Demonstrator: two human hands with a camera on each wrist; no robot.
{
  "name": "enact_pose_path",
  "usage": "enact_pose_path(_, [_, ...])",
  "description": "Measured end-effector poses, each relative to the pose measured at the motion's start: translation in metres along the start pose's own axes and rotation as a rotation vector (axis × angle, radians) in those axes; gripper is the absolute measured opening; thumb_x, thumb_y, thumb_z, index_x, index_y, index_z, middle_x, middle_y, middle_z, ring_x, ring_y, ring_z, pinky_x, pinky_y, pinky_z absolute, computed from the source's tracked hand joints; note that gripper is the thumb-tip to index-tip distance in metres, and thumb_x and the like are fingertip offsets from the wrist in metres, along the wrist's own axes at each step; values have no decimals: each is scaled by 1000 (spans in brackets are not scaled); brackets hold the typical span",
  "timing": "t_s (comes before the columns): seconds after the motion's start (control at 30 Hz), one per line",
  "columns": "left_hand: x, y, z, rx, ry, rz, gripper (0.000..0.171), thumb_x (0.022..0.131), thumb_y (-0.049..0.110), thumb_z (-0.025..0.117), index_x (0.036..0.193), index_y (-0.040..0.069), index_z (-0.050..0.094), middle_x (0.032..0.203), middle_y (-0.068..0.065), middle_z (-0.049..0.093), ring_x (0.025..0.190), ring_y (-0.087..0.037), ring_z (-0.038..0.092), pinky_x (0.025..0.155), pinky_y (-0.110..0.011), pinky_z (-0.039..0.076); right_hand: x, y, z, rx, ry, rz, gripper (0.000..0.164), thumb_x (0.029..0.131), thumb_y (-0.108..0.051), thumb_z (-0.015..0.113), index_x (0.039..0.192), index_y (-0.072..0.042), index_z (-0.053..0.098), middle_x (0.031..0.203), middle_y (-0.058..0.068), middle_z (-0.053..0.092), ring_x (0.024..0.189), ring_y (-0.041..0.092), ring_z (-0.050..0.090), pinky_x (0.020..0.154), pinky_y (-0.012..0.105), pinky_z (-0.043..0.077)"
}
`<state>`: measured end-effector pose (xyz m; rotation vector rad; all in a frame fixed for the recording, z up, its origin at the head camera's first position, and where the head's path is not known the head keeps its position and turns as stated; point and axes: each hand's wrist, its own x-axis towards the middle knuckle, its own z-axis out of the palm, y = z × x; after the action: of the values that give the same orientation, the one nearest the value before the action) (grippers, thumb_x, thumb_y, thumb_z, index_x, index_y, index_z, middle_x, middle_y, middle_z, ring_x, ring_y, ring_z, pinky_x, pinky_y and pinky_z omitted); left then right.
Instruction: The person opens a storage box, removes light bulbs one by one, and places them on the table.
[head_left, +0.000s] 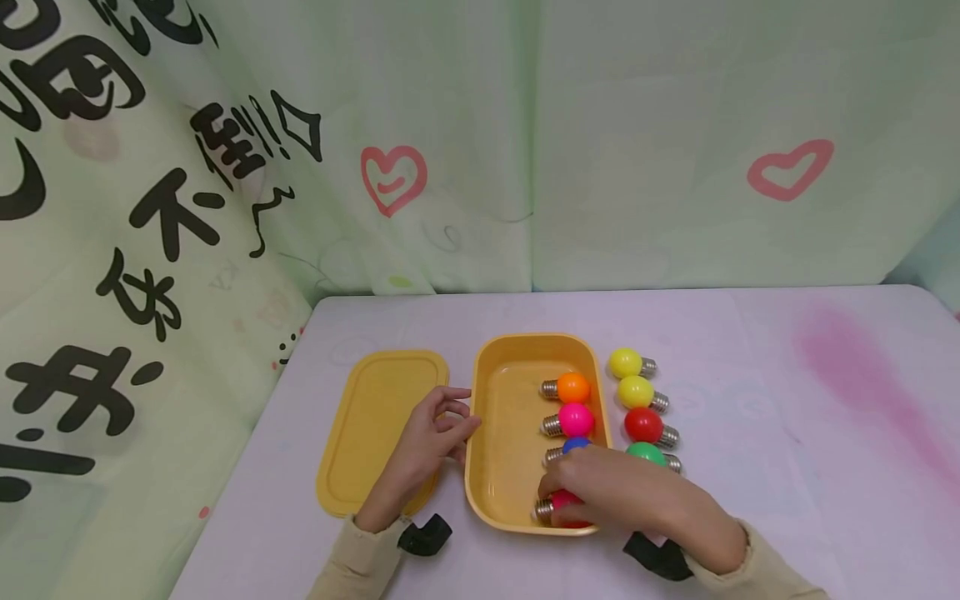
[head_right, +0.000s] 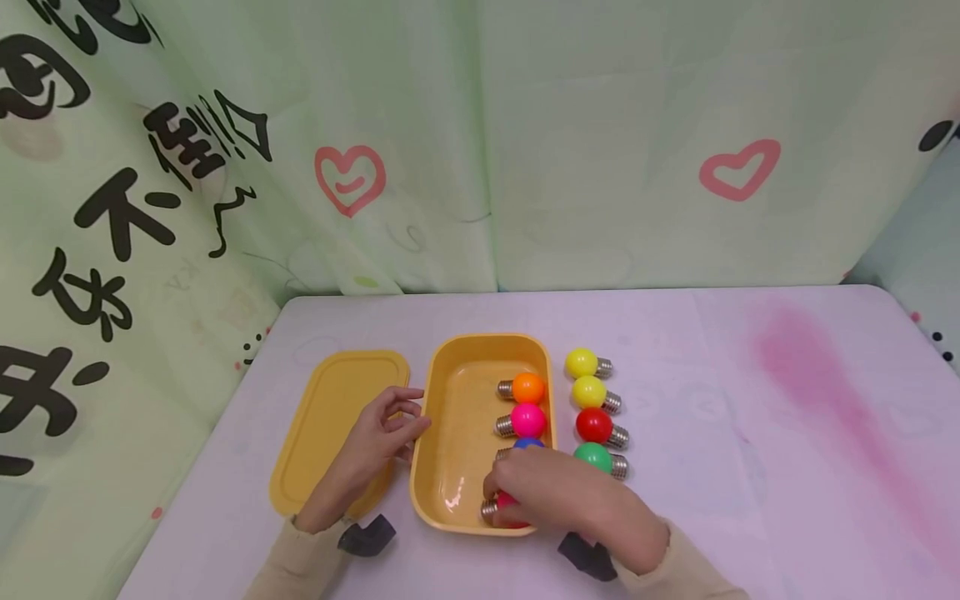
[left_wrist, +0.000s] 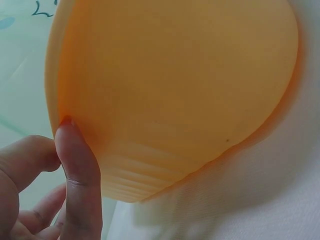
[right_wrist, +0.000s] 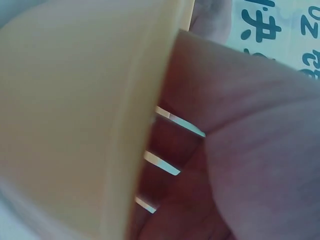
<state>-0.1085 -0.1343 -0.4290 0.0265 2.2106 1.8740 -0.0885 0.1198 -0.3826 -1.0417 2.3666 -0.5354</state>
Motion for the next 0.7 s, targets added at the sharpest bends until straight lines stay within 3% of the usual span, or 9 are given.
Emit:
enact_pose_path(0.47, [0, 1, 1, 2, 13, -8, 43, 92, 11, 70, 130, 3, 52, 102, -11, 55, 61, -16, 56, 57, -23, 55, -13, -2, -12, -81, 111, -60, 20, 87, -30, 76, 104, -21, 73, 94, -15, 64, 86, 4, 59, 82, 27, 56])
enact_pose_path(0.7, [0, 0, 1, 5, 15, -10, 43, 92, 12, 71, 131, 4, 52, 103, -11, 55, 62, -16, 57, 57, -23, 55, -23, -4, -23, -108, 160, -58, 23, 86, -27, 78, 108, -22, 74, 106, -12, 68, 104, 11, 62, 87, 29, 56])
